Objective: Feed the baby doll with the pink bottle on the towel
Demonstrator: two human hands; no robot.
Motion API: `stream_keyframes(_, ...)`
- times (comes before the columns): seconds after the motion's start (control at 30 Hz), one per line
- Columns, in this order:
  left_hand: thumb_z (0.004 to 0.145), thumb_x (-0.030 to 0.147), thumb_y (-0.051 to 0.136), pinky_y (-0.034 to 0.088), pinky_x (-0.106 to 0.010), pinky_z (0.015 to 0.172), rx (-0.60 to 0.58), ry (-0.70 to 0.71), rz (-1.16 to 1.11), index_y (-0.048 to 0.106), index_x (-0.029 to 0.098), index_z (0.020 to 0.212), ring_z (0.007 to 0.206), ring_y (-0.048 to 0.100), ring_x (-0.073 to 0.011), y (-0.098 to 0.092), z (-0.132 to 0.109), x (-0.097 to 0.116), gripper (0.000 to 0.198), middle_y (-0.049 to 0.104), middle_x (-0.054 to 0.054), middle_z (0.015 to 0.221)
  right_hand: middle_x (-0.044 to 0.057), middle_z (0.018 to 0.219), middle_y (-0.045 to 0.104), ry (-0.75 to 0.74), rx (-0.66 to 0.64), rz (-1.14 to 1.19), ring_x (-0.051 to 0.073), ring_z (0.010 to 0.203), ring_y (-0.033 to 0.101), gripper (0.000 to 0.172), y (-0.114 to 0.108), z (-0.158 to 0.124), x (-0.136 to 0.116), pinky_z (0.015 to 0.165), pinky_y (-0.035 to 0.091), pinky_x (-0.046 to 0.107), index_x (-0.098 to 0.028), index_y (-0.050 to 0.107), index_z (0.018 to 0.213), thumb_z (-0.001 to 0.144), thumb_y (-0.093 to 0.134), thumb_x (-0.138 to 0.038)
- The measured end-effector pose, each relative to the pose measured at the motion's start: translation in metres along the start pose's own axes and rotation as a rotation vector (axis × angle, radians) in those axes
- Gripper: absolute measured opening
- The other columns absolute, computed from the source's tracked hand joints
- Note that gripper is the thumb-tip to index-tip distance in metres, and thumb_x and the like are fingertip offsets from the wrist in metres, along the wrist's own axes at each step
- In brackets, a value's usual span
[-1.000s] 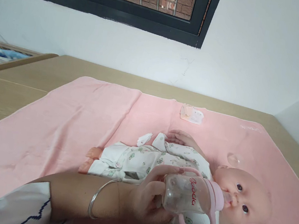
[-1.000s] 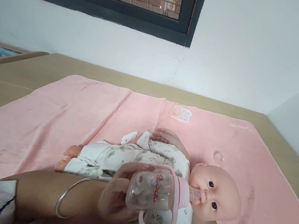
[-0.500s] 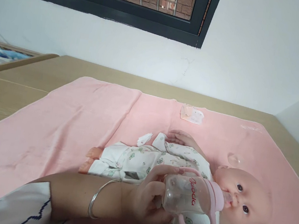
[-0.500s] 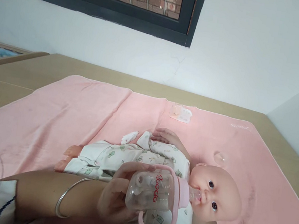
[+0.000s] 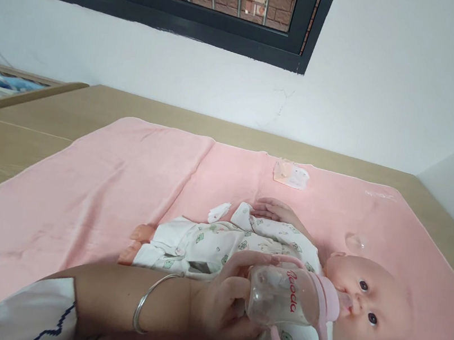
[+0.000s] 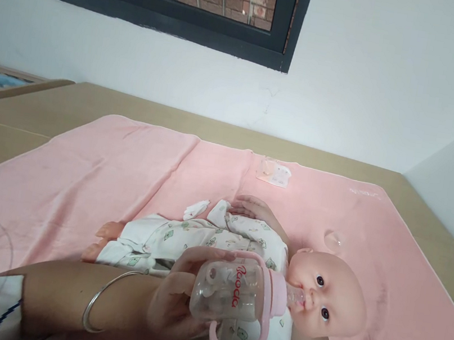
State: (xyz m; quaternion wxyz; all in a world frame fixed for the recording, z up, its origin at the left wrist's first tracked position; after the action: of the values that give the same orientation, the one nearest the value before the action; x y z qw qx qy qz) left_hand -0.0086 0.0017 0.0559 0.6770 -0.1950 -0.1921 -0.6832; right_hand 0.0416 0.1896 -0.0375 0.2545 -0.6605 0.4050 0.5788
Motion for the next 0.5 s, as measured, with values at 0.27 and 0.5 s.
stream_keyframes(0.27, 0.093, 0.022, 0.085, 0.070, -0.058, 0.110, 0.038, 0.005, -0.016, 0.058, 0.025, 0.134, 0.137, 0.069, -0.0401, 0.0013, 0.0021, 0.0014, 0.050, 0.057, -0.016, 0.153, 0.010, 0.119, 0.081, -0.025, -0.051, 0.079, 0.035, 0.121, 0.075, 0.021, 0.0001, 0.0026, 0.0002, 0.108, 0.060, 0.055, -0.032, 0.084, 0.103, 0.093, 0.076, -0.049)
stream_keyframes(0.5, 0.095, 0.022, 0.083, 0.067, -0.048, 0.116, 0.029, 0.011, 0.040, 0.058, 0.021, 0.130, 0.138, 0.068, -0.0347, -0.0003, 0.0012, 0.0034, 0.042, 0.054, -0.015, 0.149, 0.009, 0.117, 0.081, -0.047, -0.003, 0.064, 0.033, 0.116, 0.076, 0.025, 0.0033, -0.0011, 0.0001, 0.107, 0.061, 0.052, -0.032, 0.083, 0.104, 0.094, 0.073, -0.053)
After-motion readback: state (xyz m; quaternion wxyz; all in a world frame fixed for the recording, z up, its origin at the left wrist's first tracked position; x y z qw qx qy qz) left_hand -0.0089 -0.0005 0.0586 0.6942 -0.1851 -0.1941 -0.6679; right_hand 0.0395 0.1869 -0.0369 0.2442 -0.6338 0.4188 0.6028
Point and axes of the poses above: each hand's wrist, its own z-axis towards the middle knuckle, its own y-axis out of the palm, x = y × z, the point moved 10 cm from there along z, towards the middle knuckle
